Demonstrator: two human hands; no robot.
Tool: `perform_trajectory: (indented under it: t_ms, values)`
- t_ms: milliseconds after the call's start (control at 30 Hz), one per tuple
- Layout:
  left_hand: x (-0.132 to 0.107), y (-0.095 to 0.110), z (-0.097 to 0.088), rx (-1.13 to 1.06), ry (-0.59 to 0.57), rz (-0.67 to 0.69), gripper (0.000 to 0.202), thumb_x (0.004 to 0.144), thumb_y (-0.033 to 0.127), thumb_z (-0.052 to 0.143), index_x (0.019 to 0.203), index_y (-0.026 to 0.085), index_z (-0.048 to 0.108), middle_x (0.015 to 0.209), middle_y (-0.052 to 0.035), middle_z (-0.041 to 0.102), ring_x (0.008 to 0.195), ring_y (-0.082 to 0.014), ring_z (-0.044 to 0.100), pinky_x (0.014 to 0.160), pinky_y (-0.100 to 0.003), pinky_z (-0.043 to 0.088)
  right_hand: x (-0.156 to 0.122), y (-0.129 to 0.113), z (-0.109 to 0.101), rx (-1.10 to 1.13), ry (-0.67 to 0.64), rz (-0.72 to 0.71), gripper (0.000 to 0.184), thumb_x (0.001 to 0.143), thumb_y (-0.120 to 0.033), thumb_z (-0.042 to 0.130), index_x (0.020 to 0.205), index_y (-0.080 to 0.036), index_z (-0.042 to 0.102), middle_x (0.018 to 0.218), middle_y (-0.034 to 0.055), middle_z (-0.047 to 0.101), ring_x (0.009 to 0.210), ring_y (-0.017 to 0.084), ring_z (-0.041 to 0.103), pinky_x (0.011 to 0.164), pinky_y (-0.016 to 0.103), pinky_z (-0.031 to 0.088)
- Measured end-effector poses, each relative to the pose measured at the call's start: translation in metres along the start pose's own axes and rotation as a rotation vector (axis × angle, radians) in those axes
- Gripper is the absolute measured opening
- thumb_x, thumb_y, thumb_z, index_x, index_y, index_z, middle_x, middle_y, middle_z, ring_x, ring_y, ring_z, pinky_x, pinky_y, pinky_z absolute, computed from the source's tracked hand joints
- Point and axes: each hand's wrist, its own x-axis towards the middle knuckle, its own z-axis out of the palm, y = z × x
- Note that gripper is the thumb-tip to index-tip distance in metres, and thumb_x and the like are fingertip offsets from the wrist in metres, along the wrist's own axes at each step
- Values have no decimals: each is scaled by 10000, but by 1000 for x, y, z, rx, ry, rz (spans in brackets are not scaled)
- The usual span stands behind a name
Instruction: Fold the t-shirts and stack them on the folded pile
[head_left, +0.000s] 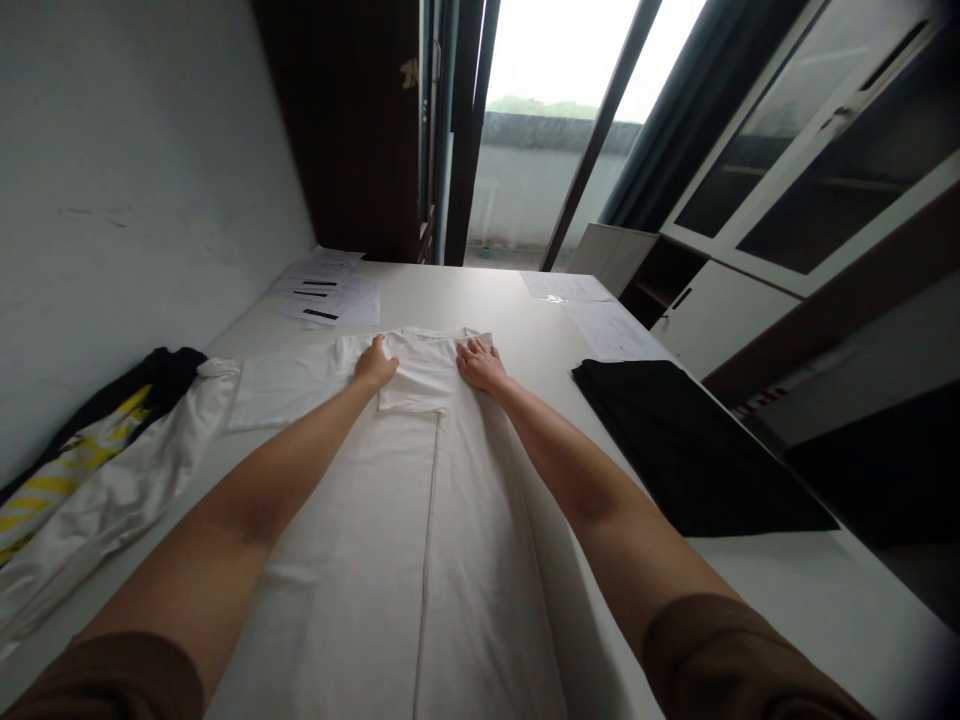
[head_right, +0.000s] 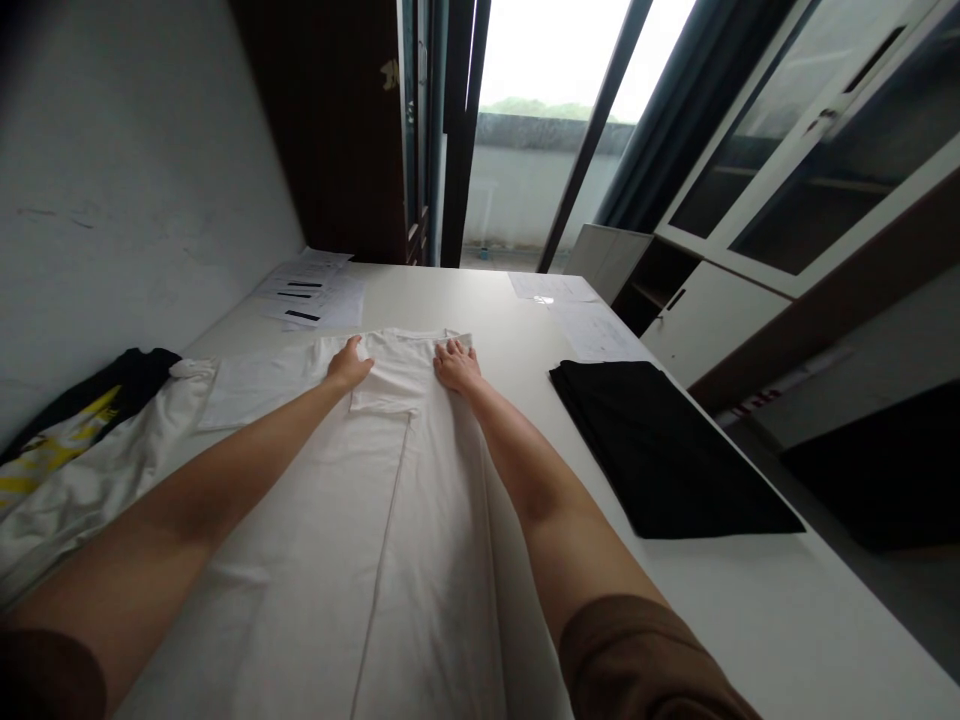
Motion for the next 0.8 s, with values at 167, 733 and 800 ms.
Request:
perform_trajectory:
  t_ms: [167,733,800]
  values:
    - [-37,-3,-16,36,-118,107,748,865,429,686,1529,213,415,1273,-137,684,1173,-335,641,953,-364,472,9,16,3,33,-18,68,610,1048,-492,250,1608,-248,273,1689,99,164,1553,288,113,1213,566,156]
    - [-84,-88,-78,354,135,122,419,954,351,494,1342,232,598,1261,-158,634,1222,-337,546,1015,-436,419,-64,-74,1,55,-13,-173,683,997,-660,345,1560,-275,370,1665,112,238,1543,295,166,1222,524,160]
    - [-89,-122,-98,403,198,-9,436,948,358,480,1343,209,588,1316,-183,582,1249,-359,505,1019,-461,413,-64,-82,-1,63,-21,-134,716,967,-696,389,1546,-275,390,1662,130,236,1537,336,166,1204,590,155]
